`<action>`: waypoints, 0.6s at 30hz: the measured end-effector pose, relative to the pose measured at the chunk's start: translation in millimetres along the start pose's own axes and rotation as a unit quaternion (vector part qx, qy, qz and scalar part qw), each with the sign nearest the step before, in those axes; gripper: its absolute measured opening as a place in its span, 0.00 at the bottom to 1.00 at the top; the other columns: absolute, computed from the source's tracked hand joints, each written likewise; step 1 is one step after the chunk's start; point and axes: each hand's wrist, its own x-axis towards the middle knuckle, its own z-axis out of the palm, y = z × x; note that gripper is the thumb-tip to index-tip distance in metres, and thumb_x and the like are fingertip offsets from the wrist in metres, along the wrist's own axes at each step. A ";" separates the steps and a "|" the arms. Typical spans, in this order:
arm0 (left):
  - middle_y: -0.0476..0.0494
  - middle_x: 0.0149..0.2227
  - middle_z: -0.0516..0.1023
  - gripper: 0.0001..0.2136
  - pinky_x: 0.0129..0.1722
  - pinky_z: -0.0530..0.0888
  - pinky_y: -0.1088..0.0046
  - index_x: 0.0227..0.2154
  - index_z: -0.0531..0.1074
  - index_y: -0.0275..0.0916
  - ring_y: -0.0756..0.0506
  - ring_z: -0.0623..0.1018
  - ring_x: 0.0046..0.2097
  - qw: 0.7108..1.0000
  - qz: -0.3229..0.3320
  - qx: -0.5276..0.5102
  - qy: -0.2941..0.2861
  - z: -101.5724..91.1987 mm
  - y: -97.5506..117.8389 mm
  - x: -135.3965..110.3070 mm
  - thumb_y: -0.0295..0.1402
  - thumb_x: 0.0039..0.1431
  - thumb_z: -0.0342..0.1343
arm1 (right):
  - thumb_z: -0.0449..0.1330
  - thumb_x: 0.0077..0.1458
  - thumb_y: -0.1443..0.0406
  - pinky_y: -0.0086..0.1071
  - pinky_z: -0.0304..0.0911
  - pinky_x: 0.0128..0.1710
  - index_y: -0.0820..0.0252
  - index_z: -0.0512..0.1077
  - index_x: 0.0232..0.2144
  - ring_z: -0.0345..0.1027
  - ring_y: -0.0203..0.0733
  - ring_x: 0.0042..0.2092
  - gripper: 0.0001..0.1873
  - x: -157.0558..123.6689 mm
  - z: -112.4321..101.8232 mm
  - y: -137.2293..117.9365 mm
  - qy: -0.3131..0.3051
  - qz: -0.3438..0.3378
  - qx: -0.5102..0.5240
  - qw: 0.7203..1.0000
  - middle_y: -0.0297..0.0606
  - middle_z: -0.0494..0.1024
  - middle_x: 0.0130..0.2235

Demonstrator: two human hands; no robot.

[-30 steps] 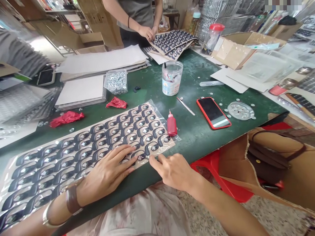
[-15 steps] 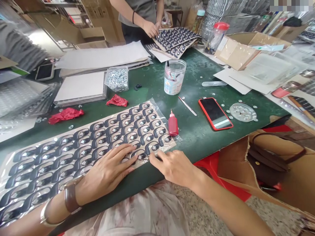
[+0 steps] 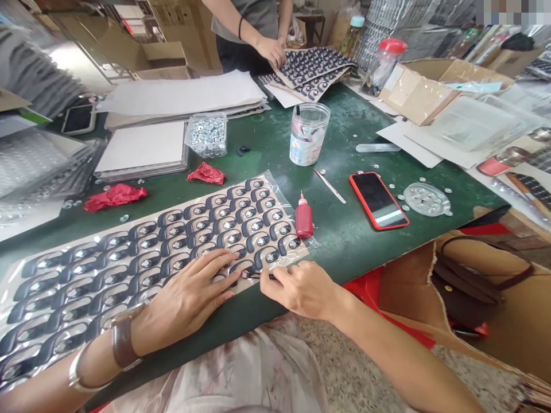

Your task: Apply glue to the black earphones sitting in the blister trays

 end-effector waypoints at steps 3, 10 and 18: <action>0.40 0.63 0.62 0.16 0.58 0.70 0.52 0.56 0.67 0.43 0.37 0.61 0.64 1.000 -0.002 0.000 -0.006 -1.2 -0.2 -0.8 0.33 0.68 0.46 | 0.47 0.58 0.76 0.34 0.47 0.21 0.65 0.68 0.50 0.61 0.33 0.21 0.20 -1.1 0.8 -1.8 0.012 0.011 0.032 0.999 0.32 0.72 0.27; 0.41 0.61 0.66 0.15 0.59 0.70 0.55 0.53 0.70 0.42 0.38 0.63 0.63 0.999 0.030 -0.013 0.040 -11.4 0.3 -3.7 0.31 0.67 0.46 | 0.52 0.64 0.68 0.28 0.60 0.28 0.58 0.67 0.50 0.74 0.36 0.30 0.13 -32.4 -14.2 22.6 0.097 0.278 0.146 0.944 0.36 0.81 0.37; 0.49 0.63 0.64 0.17 0.54 0.74 0.63 0.54 0.70 0.50 0.39 0.67 0.62 0.982 0.087 0.063 0.154 -10.1 -34.9 -14.8 0.35 0.63 0.49 | 0.47 0.66 0.61 0.31 0.57 0.32 0.56 0.66 0.50 0.76 0.48 0.36 0.15 -26.8 -13.2 105.0 -0.106 0.599 -0.061 0.791 0.39 0.81 0.34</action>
